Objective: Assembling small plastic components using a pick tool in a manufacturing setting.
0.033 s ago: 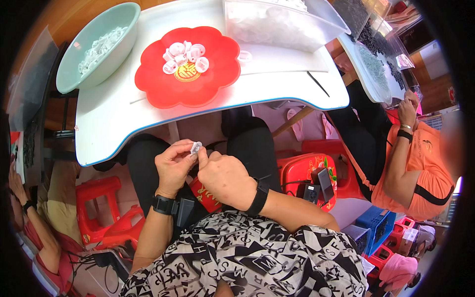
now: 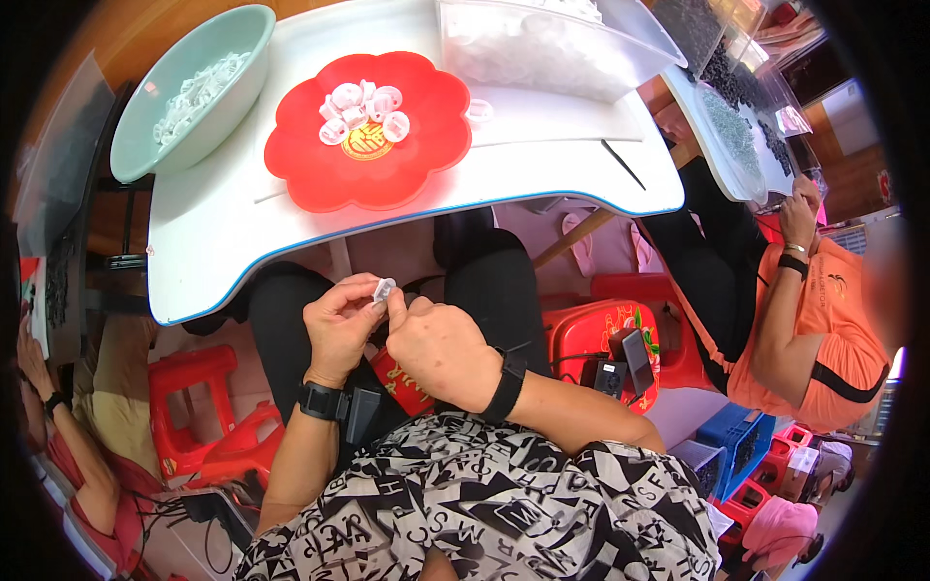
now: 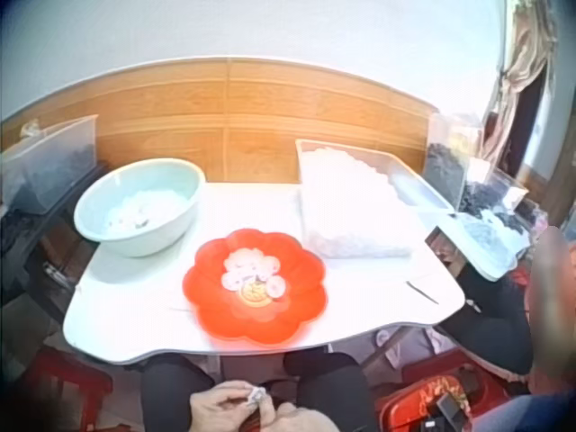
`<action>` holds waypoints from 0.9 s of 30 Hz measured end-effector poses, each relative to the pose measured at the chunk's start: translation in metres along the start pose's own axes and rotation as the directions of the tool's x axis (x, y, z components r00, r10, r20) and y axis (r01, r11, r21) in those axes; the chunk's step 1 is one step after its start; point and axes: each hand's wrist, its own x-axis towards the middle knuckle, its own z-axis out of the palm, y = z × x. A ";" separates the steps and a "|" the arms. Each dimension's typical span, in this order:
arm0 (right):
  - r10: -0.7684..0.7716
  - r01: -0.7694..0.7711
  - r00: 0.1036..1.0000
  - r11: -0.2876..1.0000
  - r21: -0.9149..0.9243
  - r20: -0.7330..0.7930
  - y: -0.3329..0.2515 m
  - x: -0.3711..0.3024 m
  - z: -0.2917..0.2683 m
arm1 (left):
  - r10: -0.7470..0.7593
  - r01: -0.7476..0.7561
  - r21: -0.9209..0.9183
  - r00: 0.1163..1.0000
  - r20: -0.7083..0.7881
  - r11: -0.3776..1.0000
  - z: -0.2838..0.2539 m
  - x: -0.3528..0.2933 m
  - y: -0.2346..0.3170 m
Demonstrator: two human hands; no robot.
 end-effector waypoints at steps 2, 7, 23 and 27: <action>-0.020 0.020 1.000 1.000 -0.010 -0.007 0.001 0.000 -0.003 | -0.044 0.044 -0.034 0.999 0.011 0.998 0.000 -0.001 0.000; -0.039 0.039 0.999 0.999 -0.001 0.007 0.005 -0.004 -0.003 | -0.074 0.075 -0.021 0.996 0.047 0.997 0.000 0.000 0.003; 0.156 -0.130 0.985 0.955 0.268 -0.076 0.009 -0.024 -0.003 | -0.013 0.041 -0.179 0.988 0.154 0.983 0.002 0.005 0.009; 0.144 -0.123 0.987 0.966 0.226 -0.076 0.008 -0.023 -0.002 | -0.015 0.038 -0.144 0.987 0.158 0.989 0.001 0.005 0.007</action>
